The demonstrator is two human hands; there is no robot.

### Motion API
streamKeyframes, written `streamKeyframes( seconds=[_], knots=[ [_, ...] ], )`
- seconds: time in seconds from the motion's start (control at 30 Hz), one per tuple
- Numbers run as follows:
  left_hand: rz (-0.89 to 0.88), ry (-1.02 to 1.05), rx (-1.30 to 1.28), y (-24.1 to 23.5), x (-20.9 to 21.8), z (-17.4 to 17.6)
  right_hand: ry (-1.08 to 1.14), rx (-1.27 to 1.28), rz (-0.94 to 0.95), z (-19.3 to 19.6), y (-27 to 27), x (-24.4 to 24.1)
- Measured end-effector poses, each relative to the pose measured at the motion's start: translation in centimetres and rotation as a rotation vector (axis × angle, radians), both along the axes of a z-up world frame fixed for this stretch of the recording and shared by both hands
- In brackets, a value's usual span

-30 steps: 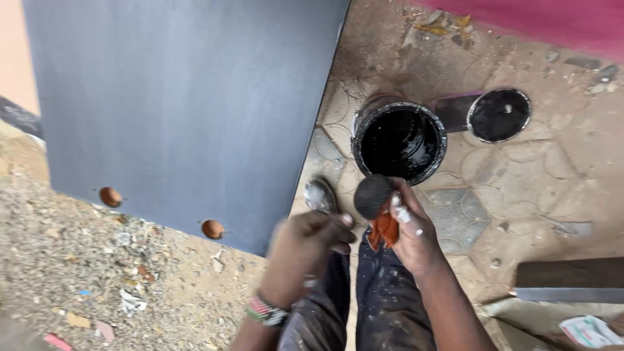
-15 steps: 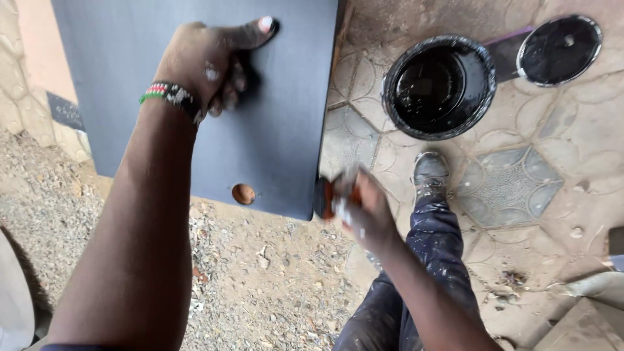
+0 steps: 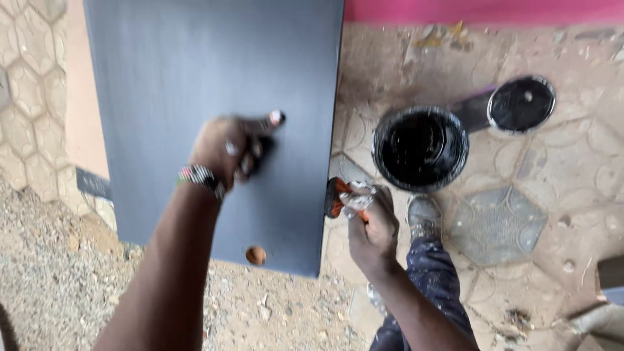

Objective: The person paints a rectangular wooden board with black paint using a sponge applicator. They repeatedly dip the sponge into a paint can and apply the paint to the board's surface and edges, occasionally repositioning the board to reach different areas.

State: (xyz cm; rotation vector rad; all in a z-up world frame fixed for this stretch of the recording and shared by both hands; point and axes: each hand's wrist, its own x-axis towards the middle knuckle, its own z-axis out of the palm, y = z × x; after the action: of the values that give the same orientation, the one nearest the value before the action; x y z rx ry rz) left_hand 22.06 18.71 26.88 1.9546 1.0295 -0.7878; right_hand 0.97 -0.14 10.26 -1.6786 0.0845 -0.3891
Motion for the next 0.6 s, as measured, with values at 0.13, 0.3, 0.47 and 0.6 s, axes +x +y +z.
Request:
streamKeyframes(
  seconds=[0.13, 0.3, 0.47, 0.6],
  knots=[
    [-0.07, 0.012, 0.056, -0.5, 0.1, 0.5, -0.022, -0.04, -0.034, 1.4, -2.0, 10.9],
    [-0.048, 0.116, 0.056, -0.2, 0.2, 0.3, -0.026, -0.064, -0.043, 2.9, -3.9, 24.5],
    [0.051, 0.107, 0.027, 0.6, -0.1, -0.1, 0.044, -0.01, 0.032, -0.1, -7.9, 37.8],
    [0.068, 0.142, 0.041, 0.9, -0.2, -0.7, 0.266, 0.309, 0.164, 2.9, -11.1, 40.4]
  ],
)
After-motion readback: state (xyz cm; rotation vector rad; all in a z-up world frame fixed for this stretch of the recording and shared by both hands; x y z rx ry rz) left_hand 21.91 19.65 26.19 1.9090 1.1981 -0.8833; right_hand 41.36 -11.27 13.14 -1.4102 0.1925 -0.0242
